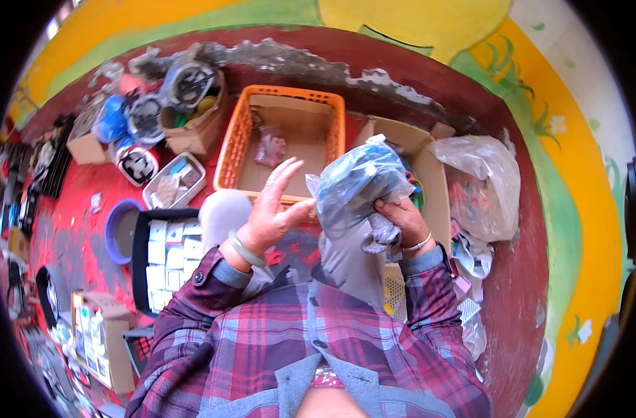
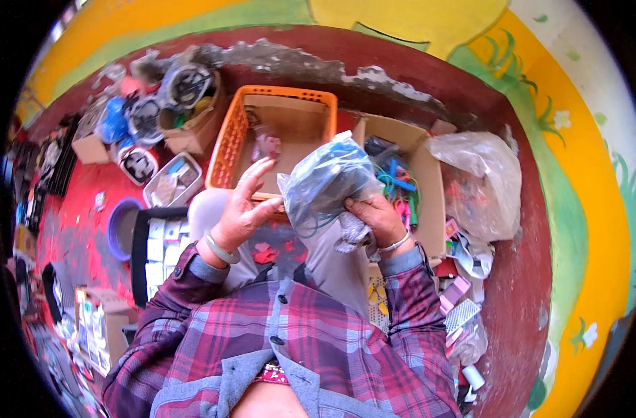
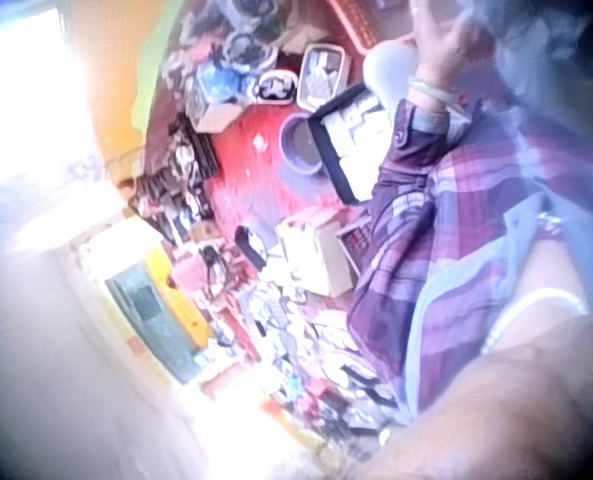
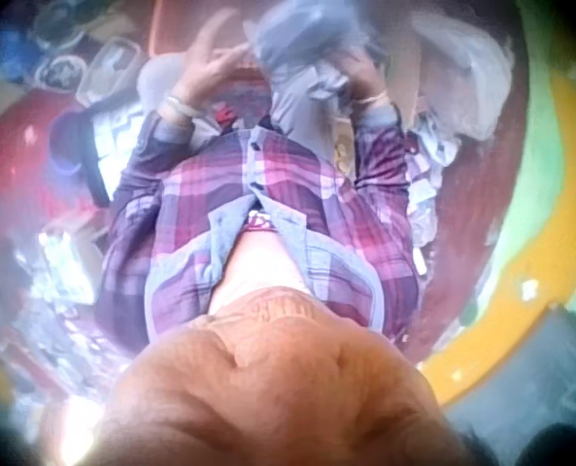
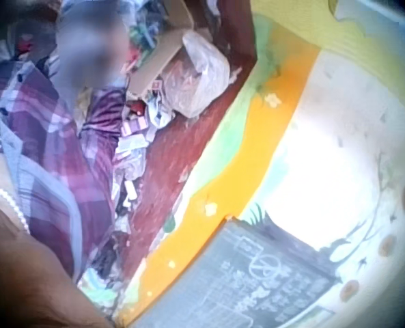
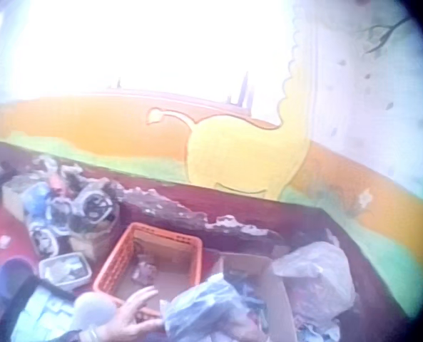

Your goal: The person picks up several packaged items from a crate, cleans them with a cloth, and places them into a cardboard box.

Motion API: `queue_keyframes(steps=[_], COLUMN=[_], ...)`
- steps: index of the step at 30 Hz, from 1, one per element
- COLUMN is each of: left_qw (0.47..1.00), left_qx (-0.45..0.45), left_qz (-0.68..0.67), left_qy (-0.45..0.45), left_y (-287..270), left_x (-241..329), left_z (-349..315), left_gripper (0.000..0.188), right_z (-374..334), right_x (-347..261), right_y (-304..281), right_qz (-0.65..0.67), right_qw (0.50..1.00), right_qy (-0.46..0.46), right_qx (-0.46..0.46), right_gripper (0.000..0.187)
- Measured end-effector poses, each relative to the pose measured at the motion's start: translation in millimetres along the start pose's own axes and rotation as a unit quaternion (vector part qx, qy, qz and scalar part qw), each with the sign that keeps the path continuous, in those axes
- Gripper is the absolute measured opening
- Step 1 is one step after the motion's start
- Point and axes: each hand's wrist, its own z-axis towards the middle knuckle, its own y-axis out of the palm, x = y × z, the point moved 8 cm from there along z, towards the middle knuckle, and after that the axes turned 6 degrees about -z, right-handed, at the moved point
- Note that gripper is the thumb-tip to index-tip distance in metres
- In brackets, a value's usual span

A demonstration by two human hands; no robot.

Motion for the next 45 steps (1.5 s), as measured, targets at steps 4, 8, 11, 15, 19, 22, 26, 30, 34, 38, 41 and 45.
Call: queue_keyframes(steps=[4,8,11,15,19,22,26,30,34,38,41,45], left_qw=[0.982,0.986,0.998,0.963,0.950,0.955,0.955,0.953,0.992,0.989,0.988,0.995], left_qx=[0.021,0.046,0.050,0.033,0.040,0.050,0.046,0.053,0.080,0.097,0.107,0.097], left_qz=[0.162,0.146,0.010,-0.268,-0.308,-0.290,-0.289,-0.298,-0.093,0.070,0.064,-0.031], left_qy=[0.090,0.069,0.024,-0.023,-0.032,-0.029,-0.048,-0.028,0.012,0.090,0.090,0.010], left_y=[-19,-25,-29,-22,-18,-19,-18,-16,-20,-22,-23,-24], left_x=[45,44,39,14,9,7,8,4,20,43,41,18], left_z=[-23,-38,-41,-44,-45,-44,-44,-46,-48,-49,-49,-46], left_gripper=[0.081,0.083,0.069,0.051,0.051,0.052,0.058,0.068,0.077,0.076,0.072,0.061], right_z=[9,7,6,6,4,4,1,1,-2,-3,-4,-4], right_x=[16,16,14,16,23,28,31,36,41,46,51,52], right_y=[52,93,105,106,98,93,96,84,83,85,84,86], right_qz=[-0.100,-0.163,-0.177,-0.174,-0.193,-0.206,-0.133,-0.101,-0.044,-0.038,-0.017,0.005], right_qw=[0.990,0.976,0.976,0.980,0.977,0.974,0.985,0.989,0.994,0.996,0.995,0.995], right_qy=[0.043,0.055,0.042,0.045,0.048,0.045,0.073,0.070,0.065,0.044,0.056,0.076], right_qx=[-0.092,-0.133,-0.123,-0.087,-0.074,-0.079,-0.084,-0.080,-0.070,-0.066,-0.081,-0.070], right_gripper=[0.029,0.026,0.025,0.026,0.027,0.027,0.029,0.031,0.031,0.030,0.033,0.026])
